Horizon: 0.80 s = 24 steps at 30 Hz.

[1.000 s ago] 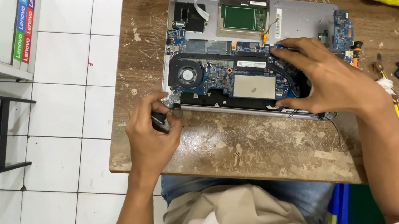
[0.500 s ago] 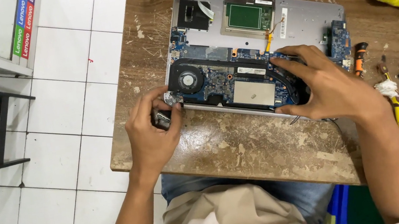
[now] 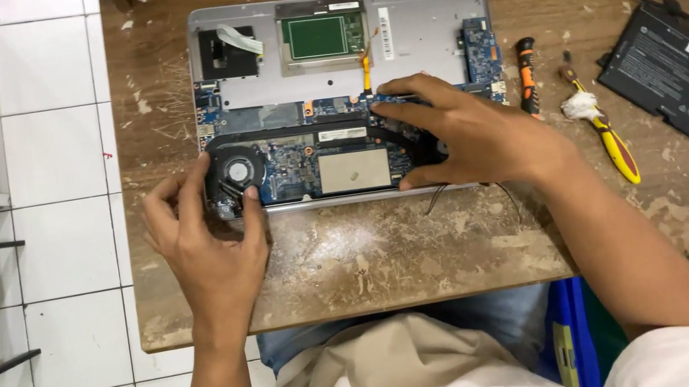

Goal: Installing a motherboard into a laptop chassis by aligning the board, connecting internal ribbon cables, and securing it with screws.

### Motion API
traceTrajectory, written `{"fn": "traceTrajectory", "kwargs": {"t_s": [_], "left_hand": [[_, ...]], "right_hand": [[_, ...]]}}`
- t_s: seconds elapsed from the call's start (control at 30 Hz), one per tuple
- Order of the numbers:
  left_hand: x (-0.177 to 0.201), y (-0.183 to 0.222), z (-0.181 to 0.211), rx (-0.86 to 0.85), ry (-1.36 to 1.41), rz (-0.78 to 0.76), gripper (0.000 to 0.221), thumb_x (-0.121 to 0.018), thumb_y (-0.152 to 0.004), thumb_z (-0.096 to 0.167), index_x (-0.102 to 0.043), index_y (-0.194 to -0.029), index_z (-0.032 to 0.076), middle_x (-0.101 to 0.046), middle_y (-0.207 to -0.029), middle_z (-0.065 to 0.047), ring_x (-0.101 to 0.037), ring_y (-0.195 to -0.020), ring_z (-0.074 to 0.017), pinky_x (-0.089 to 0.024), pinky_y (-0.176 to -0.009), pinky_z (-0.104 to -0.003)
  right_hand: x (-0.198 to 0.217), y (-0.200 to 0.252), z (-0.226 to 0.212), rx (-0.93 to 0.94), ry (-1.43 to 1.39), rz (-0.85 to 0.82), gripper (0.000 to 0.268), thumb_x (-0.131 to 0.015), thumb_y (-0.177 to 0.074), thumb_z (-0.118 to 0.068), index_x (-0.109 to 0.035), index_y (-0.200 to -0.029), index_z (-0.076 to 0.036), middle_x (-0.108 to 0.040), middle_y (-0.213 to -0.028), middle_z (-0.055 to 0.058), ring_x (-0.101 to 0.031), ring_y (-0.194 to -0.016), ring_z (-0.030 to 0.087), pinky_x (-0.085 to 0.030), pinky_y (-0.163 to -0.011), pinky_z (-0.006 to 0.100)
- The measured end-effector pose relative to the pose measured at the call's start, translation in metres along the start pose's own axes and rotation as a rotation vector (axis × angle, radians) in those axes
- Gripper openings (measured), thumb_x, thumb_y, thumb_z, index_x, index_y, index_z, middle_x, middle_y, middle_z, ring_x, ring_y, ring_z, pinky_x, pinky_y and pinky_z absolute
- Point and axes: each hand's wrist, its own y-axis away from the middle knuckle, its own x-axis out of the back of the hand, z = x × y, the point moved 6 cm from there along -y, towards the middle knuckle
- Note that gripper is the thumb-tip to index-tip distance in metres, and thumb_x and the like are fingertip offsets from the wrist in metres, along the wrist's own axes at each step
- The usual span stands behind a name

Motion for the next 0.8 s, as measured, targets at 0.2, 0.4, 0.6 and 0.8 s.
{"fn": "traceTrajectory", "kwargs": {"t_s": [0.2,0.4,0.6,0.8], "left_hand": [[-0.029,0.011,0.034,-0.222,0.025,-0.031,0.016,-0.089,-0.095,0.017,-0.078,-0.106,0.013,-0.065,-0.134,-0.013,-0.058,-0.125,-0.0286,-0.033,-0.113,-0.049],[-0.028,-0.003,0.054,-0.255,0.001,-0.085,0.018,-0.086,-0.098,0.022,-0.076,-0.109,0.011,-0.067,-0.128,-0.013,-0.063,-0.120,-0.0315,-0.039,-0.112,-0.053],[-0.006,-0.062,-0.009,-0.039,-0.115,-0.098,0.020,-0.075,-0.110,0.022,-0.074,-0.123,0.007,-0.066,-0.117,-0.015,-0.063,-0.103,-0.0293,-0.046,-0.095,-0.048],[-0.043,-0.122,-0.071,0.316,0.110,-0.489,0.029,-0.078,-0.105,0.017,-0.078,-0.132,0.007,-0.071,-0.091,-0.001,-0.065,-0.084,-0.0157,-0.056,-0.078,-0.031]], "right_hand": [[0.042,0.020,-0.008,0.292,-0.109,0.270,0.071,-0.086,-0.096,-0.015,-0.053,-0.158,-0.005,-0.058,-0.156,0.023,-0.058,-0.148,0.037,-0.044,-0.127,0.048],[0.068,0.048,0.027,0.179,0.130,0.399,0.060,-0.084,-0.097,-0.017,-0.064,-0.147,0.010,-0.065,-0.146,0.032,-0.066,-0.134,0.045,-0.055,-0.119,0.058],[0.081,0.074,0.061,-0.021,0.091,0.531,0.038,-0.094,-0.103,0.004,-0.077,-0.134,0.016,-0.073,-0.112,0.022,-0.070,-0.098,0.029,-0.057,-0.086,0.041],[0.071,0.078,0.092,-0.388,0.077,0.362,0.026,-0.090,-0.106,-0.016,-0.073,-0.103,0.002,-0.079,-0.097,0.010,-0.074,-0.082,0.019,-0.059,-0.083,0.039]]}}
